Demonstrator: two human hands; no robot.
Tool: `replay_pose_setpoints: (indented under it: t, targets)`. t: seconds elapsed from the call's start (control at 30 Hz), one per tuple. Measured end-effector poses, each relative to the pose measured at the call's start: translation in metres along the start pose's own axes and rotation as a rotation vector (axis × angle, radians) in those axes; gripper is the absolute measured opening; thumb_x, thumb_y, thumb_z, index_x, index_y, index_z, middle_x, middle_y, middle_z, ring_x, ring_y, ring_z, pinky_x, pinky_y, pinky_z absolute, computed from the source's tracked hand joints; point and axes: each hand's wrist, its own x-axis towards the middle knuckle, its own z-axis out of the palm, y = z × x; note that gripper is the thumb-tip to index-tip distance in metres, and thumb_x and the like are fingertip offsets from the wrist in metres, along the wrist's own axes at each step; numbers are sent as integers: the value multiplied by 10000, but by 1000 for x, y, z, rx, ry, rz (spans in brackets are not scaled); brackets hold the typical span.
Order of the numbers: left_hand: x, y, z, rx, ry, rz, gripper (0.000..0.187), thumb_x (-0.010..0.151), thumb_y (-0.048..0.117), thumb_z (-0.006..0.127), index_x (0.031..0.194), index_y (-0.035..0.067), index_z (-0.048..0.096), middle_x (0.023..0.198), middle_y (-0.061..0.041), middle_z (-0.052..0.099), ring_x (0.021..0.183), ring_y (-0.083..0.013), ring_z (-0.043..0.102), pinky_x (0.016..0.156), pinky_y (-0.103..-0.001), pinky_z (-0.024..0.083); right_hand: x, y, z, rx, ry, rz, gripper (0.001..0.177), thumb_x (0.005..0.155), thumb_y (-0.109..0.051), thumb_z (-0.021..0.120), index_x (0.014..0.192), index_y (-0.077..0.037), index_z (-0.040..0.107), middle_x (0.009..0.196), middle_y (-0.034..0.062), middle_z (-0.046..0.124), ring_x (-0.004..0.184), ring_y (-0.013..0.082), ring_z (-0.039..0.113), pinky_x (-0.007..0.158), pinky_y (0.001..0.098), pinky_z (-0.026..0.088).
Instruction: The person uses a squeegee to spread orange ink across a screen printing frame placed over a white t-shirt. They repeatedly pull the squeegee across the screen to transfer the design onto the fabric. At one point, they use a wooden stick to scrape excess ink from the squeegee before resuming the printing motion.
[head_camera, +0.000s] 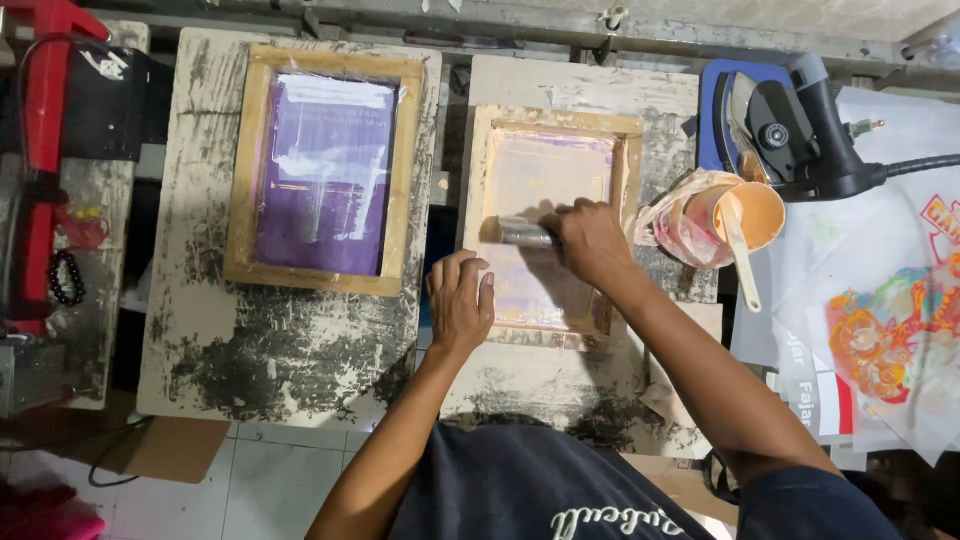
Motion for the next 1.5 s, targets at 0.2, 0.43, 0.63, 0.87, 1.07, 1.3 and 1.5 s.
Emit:
replay_pose_setpoints:
  t: [0.2, 0.43, 0.63, 0.87, 1.07, 1.3, 1.5]
  targets:
    - [-5, -1, 3, 41, 2, 11, 136, 1021, 318, 520, 1043, 190, 557, 1150, -29, 555, 1066, -295, 557, 871, -430, 425, -19, 6, -5, 30, 23, 27, 90, 705, -262, 733, 722, -196, 675, 684, 26, 682, 725, 297, 699, 638, 431, 570]
    - [-5, 0, 5, 59, 1, -10, 164, 1037, 335, 501, 1013, 186, 564, 1158, -18, 548, 1076, -274, 546, 888, -426, 428, 16, 7, 18, -116, 306, 105, 167, 955, -301, 629, 1024, -248, 772, 938, -5, 787, 862, 262, 695, 707, 372, 503]
    - [-5, -1, 6, 65, -10, -26, 185, 1034, 349, 507, 997, 177, 565, 1165, -18, 550, 1102, -270, 549, 904, -435, 427, -27, -18, 10, -15, 235, 77, 136, 942, -292, 627, 943, -266, 760, 913, -34, 774, 848, 248, 673, 688, 359, 489]
    - [-5, -1, 4, 51, -22, -30, 165, 1041, 314, 505, 986, 168, 558, 1159, -36, 533, 1085, -283, 540, 898, -445, 429, 34, 55, 29, -91, 199, 81, 129, 752, -296, 770, 877, -265, 767, 734, -17, 723, 726, 278, 706, 660, 413, 558]
    - [-10, -3, 9, 68, -32, -45, 147, 1009, 313, 545, 982, 171, 567, 1169, -19, 542, 1106, -272, 549, 906, -442, 436, 45, 70, 43, -91, 78, 58, 130, 690, -312, 803, 777, -250, 729, 691, -26, 705, 727, 282, 728, 702, 467, 592]
    - [-10, -2, 10, 81, -25, -27, 146, 1004, 320, 550, 981, 176, 560, 1171, -18, 539, 1096, -277, 547, 899, -438, 432, -14, 4, 11, -9, -149, 41, 93, 705, -250, 795, 740, -196, 728, 698, 18, 731, 757, 281, 743, 704, 475, 610]
    - [-7, 4, 6, 49, -14, -29, 136, 1015, 293, 549, 964, 167, 556, 1163, -25, 532, 1087, -284, 542, 885, -444, 440, -14, 21, 2, -24, -205, 92, 133, 731, -290, 798, 768, -182, 730, 709, 25, 725, 782, 282, 755, 684, 465, 617]
